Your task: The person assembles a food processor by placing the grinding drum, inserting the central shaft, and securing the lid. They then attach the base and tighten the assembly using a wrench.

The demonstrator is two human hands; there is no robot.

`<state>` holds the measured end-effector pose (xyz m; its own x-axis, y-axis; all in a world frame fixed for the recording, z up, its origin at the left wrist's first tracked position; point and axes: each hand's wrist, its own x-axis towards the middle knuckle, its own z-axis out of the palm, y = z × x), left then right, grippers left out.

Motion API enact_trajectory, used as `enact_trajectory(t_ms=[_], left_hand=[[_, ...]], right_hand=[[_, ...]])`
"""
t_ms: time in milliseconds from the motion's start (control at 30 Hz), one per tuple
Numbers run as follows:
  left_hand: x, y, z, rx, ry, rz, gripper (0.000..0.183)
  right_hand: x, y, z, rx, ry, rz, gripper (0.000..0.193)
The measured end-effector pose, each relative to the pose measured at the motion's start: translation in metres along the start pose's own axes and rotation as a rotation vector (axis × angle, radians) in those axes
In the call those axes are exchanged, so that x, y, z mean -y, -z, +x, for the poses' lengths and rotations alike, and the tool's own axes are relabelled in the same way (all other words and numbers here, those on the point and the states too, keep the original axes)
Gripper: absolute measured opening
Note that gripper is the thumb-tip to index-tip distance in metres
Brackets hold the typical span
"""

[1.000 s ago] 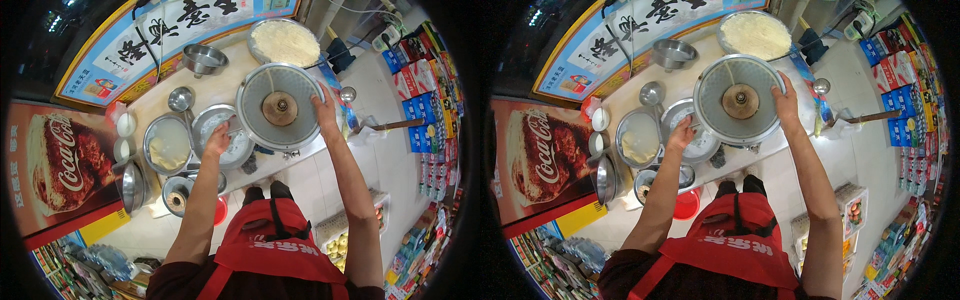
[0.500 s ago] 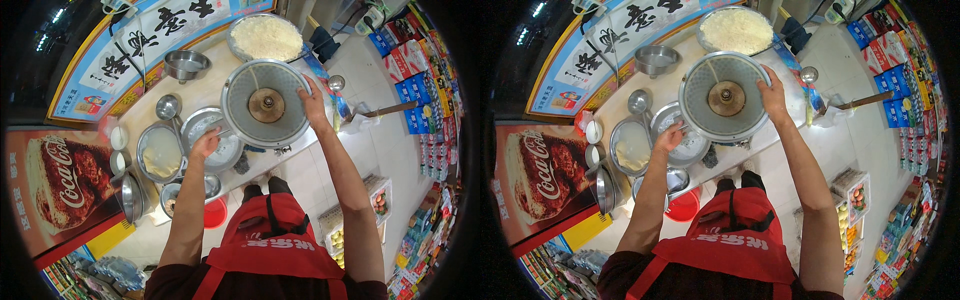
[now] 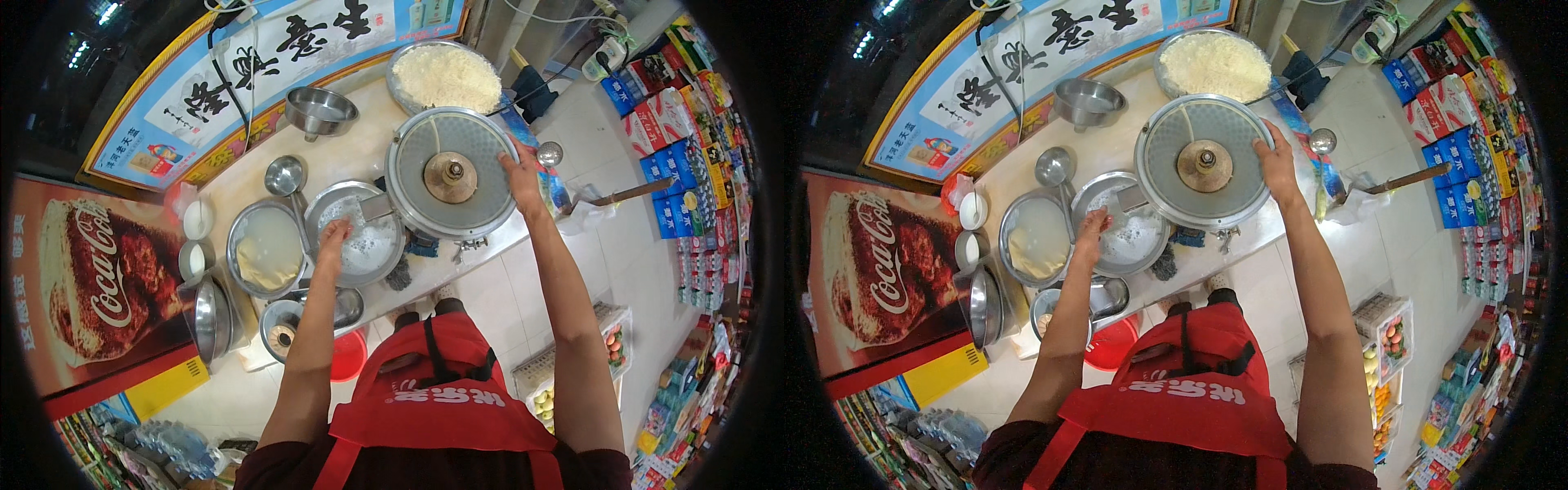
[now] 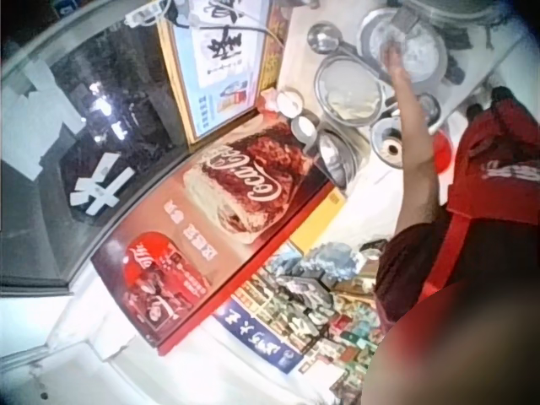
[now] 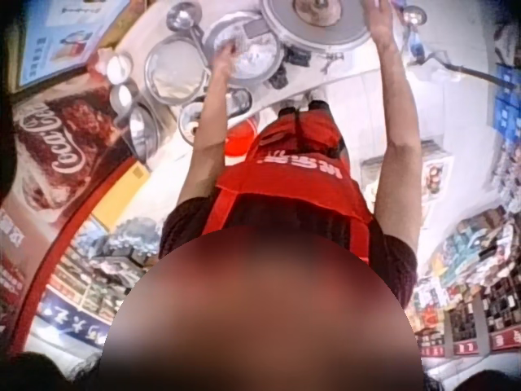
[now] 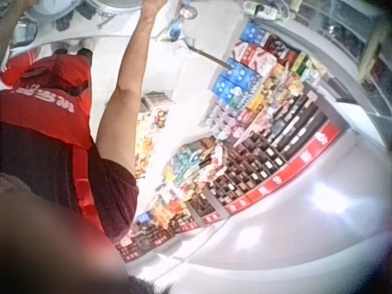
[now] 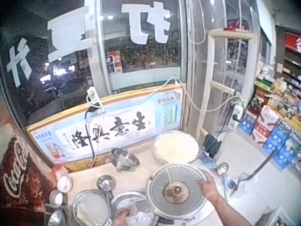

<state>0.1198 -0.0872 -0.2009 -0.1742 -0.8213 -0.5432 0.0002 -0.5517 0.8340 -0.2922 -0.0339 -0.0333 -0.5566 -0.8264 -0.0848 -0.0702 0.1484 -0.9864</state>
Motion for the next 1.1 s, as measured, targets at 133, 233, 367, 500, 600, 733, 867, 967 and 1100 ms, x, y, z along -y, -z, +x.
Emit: enact_trajectory(t_ms=[133,233,367,500,600,733,867,967,1100], left_hand=[[-0.025,0.001,0.004,-0.068,-0.160,0.099,0.029],[-0.047,-0.026,-0.006,-0.259,-0.318,0.500,0.048],[-0.085,-0.061,-0.026,-0.238,-0.450,0.586,0.071],[-0.121,-0.096,-0.038,-0.225,-0.723,0.469,0.061],[-0.148,-0.126,-0.043,-0.203,-0.902,0.499,0.060],[-0.163,-0.168,-0.054,-0.227,-0.988,0.666,0.055],[-0.160,-0.192,-0.058,-0.260,-0.981,0.836,0.054],[-0.157,-0.193,-0.057,-0.251,-0.971,0.850,0.054],[-0.155,-0.189,-0.054,-0.287,-0.983,0.860,0.053]], right_hand=[[-0.003,0.002,0.000,0.002,0.033,-0.051,0.045],[-0.005,0.002,0.001,0.012,0.025,-0.012,0.045],[-0.005,0.001,0.002,0.009,-0.008,0.014,0.044],[-0.006,0.001,0.001,0.003,0.015,0.011,0.043],[-0.008,0.001,0.002,0.036,-0.015,0.053,0.045],[-0.007,0.002,0.002,0.065,-0.002,0.067,0.044],[-0.001,0.000,-0.001,0.071,-0.017,0.127,0.044],[0.003,-0.001,-0.004,0.077,-0.038,0.197,0.042],[-0.020,0.013,-0.001,0.120,-0.130,0.478,0.043]])
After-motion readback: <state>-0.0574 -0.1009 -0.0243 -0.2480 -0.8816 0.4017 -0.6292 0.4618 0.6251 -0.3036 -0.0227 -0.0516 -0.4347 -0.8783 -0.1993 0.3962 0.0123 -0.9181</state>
